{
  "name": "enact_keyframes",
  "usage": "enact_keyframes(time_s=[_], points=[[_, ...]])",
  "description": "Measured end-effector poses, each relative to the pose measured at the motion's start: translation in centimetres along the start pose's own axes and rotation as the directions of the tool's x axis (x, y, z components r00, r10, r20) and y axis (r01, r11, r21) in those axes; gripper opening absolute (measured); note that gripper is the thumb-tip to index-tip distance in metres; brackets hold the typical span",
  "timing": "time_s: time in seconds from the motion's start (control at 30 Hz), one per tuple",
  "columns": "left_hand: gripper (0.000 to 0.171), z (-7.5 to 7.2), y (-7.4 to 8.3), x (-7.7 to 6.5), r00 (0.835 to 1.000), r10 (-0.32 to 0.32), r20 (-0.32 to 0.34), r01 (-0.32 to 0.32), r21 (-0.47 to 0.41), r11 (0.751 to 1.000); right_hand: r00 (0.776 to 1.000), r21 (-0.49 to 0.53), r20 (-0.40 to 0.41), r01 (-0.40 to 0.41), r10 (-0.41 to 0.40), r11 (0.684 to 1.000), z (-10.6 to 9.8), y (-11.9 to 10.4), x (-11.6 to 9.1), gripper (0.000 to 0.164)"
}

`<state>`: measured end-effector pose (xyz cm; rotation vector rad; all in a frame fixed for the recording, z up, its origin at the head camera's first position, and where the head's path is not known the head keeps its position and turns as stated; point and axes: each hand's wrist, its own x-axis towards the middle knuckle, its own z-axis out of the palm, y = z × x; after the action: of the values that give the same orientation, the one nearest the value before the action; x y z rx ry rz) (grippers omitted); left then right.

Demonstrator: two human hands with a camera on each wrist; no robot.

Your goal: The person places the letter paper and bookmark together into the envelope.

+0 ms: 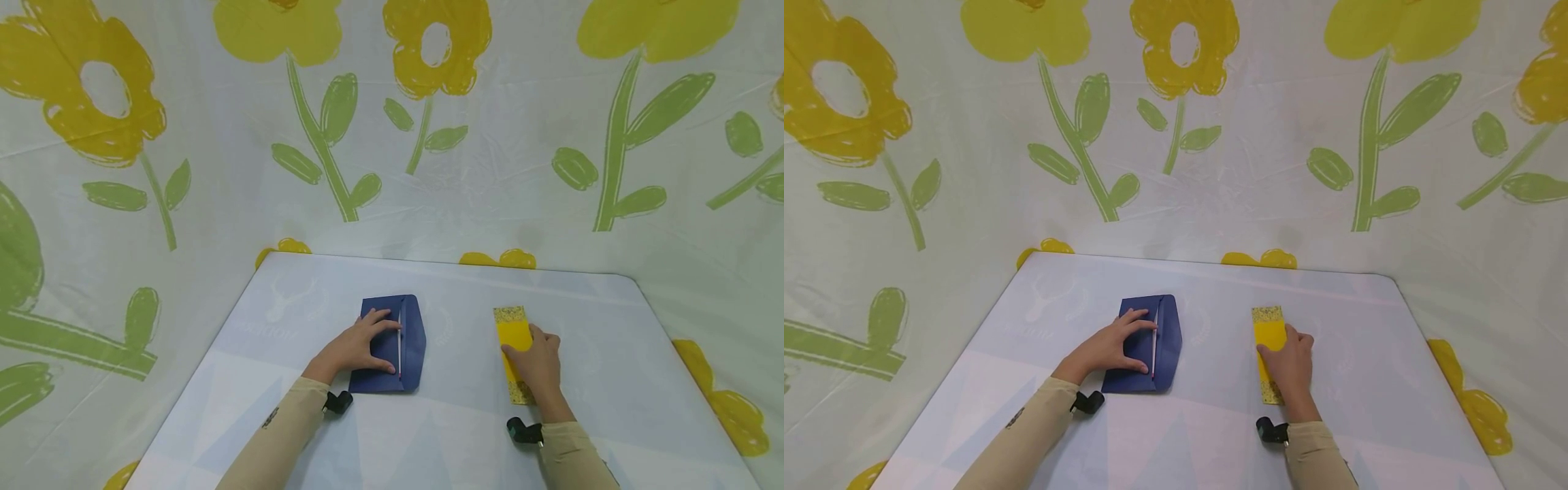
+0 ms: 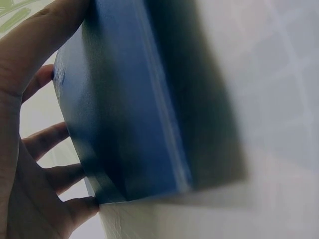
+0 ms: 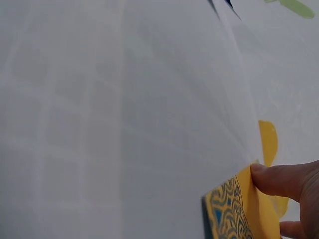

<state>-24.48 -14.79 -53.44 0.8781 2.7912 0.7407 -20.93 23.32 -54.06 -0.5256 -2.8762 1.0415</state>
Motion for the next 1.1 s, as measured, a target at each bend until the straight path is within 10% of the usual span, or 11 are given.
enact_keyframes(time_s=[1.1], points=[[0.086,-0.01,0.23,0.08,1.0,-0.007,0.007,0.006,0.021,1.0,0.997,0.145,-0.036,0.08,-0.075,0.986,0.2,0.27,0.05,0.061]])
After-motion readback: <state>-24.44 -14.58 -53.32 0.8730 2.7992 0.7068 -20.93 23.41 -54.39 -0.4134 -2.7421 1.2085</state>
